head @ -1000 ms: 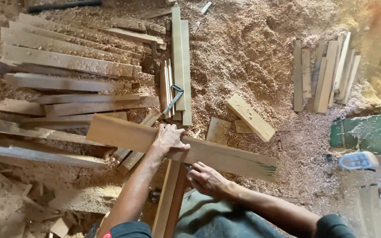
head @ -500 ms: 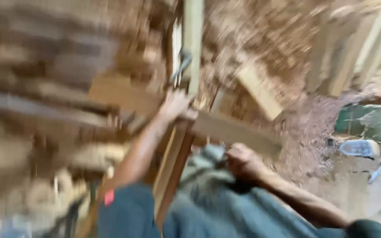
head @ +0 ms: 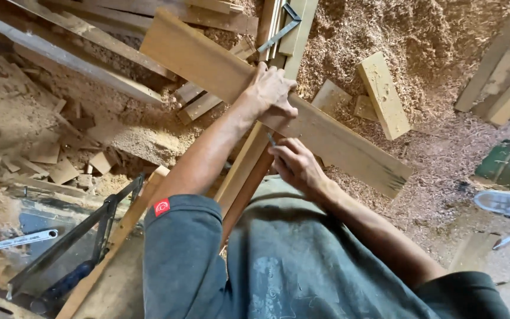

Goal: Measuring and marking wooden boards using a square and pencil in a workshop setting.

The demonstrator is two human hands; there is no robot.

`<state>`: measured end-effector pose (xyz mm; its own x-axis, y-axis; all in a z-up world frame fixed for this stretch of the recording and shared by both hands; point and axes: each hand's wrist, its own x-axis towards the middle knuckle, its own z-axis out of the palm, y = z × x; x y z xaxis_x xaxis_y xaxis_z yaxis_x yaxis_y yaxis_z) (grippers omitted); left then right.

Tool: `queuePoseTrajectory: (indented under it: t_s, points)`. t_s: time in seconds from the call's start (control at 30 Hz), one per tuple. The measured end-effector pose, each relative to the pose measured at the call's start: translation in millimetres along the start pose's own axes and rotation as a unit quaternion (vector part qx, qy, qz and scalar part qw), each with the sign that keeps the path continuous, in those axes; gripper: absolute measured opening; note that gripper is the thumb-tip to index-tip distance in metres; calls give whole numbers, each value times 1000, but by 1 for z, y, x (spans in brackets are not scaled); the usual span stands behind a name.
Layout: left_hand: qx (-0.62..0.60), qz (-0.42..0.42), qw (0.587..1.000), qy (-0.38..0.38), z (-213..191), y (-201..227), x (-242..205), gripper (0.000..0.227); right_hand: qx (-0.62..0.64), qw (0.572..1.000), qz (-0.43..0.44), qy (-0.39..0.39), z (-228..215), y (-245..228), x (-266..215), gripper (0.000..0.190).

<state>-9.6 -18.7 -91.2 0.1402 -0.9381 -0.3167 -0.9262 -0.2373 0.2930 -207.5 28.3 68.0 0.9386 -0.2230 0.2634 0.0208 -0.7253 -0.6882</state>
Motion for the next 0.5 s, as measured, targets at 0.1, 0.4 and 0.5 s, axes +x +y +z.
queuePoseTrajectory:
  t_s: [0.1, 0.4, 0.5]
  points:
    - [11, 4, 1000, 1, 5, 0, 4, 82, -14, 1000, 0, -12, 2, 10, -1, 15]
    - [-1, 2, 1000, 13, -9, 4, -9, 76, -61, 990, 101, -71, -60, -3, -85, 12]
    - [-11, 15, 1000, 2, -14, 2, -10, 79, -20, 997, 55, -43, -50, -35, -22, 16]
